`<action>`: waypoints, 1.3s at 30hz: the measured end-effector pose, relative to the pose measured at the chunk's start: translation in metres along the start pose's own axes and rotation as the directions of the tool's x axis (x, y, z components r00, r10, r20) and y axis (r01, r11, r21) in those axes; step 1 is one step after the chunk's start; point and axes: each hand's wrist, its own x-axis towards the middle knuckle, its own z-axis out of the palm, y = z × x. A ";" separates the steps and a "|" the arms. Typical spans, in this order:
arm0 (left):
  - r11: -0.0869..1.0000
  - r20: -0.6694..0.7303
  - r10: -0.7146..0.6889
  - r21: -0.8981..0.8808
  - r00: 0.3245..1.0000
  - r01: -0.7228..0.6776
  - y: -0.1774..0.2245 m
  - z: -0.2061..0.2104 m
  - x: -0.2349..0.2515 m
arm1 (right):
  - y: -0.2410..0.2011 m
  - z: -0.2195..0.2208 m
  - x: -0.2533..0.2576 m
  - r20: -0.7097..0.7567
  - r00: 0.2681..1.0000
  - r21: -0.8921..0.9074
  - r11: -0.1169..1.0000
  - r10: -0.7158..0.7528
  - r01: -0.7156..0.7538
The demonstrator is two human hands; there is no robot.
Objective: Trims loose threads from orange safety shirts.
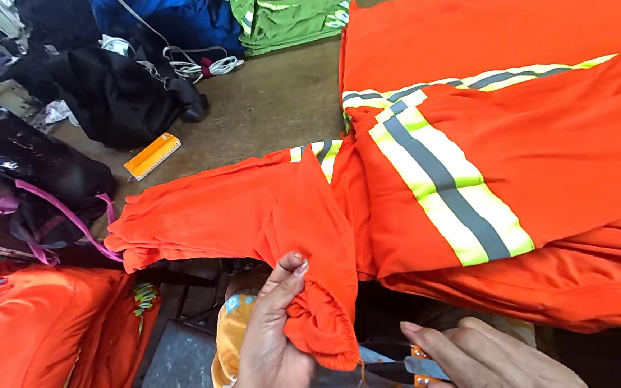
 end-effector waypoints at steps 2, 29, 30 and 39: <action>1.000 -0.015 0.005 0.005 1.000 -0.005 -0.001 0.000 0.000 | 0.001 0.002 0.001 -0.001 1.000 -0.011 1.000 -0.021 0.021; 0.980 -0.154 0.178 0.121 0.972 -0.160 -0.002 0.008 0.004 | 0.010 -0.014 0.002 0.204 0.978 0.573 0.805 0.040 -0.152; 0.970 -0.170 0.205 0.170 0.964 -0.176 -0.003 0.011 0.003 | 0.009 -0.013 0.004 0.213 0.972 0.634 0.742 0.103 -0.218; 0.911 -0.072 0.323 0.294 0.944 -0.289 -0.009 0.012 -0.005 | -0.018 0.017 0.019 0.217 0.896 0.717 0.560 0.388 -0.416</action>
